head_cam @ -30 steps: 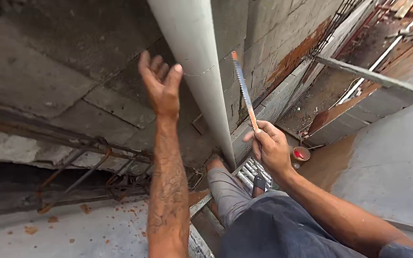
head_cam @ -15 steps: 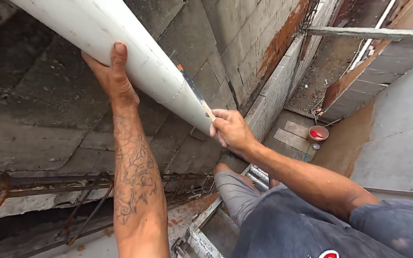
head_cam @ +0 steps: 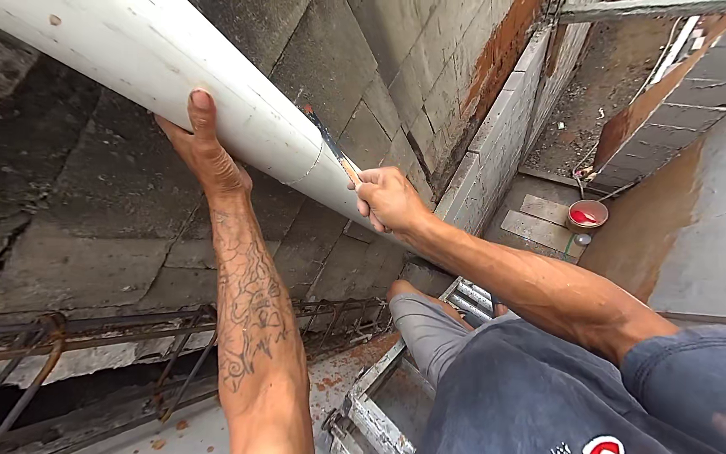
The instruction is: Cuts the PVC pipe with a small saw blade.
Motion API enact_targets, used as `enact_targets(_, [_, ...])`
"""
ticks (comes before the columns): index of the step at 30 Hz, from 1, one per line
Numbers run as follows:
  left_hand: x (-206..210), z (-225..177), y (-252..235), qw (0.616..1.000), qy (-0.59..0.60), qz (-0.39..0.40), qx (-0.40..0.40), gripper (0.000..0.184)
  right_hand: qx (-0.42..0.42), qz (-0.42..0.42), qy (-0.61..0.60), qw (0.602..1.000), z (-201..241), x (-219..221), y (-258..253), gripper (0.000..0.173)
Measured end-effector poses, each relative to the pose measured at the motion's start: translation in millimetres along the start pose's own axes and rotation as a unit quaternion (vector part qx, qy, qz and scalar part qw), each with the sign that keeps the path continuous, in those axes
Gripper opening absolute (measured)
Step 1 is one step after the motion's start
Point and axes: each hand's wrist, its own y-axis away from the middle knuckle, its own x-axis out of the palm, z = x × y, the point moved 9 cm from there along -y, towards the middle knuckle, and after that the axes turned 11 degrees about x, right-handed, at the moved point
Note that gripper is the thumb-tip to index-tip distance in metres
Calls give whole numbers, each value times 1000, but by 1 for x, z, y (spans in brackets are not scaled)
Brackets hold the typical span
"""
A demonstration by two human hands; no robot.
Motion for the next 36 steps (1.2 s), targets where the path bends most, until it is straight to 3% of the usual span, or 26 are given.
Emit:
enact_targets(6, [-2,5,0,1000,28,-2,3,102,-5,0,23,1000,18,10,0,21])
enact_targets(10, [-4,6,2,1000,25,-2,4,103,16,1,16,1000,1,9,16,27])
enact_targets(16, [-3,6,-1,1000,9,19,-1,104,23,-19,8,1000,8,24,-18,20])
enact_targets(20, [-1,11,-5,1000,11,8,15,109,-14,-23,61,998,-9,19,8,30])
enact_targets(25, [-4,13,-3,1000,15,17,0,98,7,-8,21,1000,2,27,-11,24])
enact_targets(28, [-2,17,-4,1000,21,8,4,102,3,-6,31,1000,-12,22,6,30])
enact_targets(32, [-7,18,-1,1000,10,2,4,99,-4,-10,14,1000,-2,33,-19,26])
enact_targets(36, [-2,15,-4,1000,18,0,14,107,-1,-8,4,1000,-15,30,8,30])
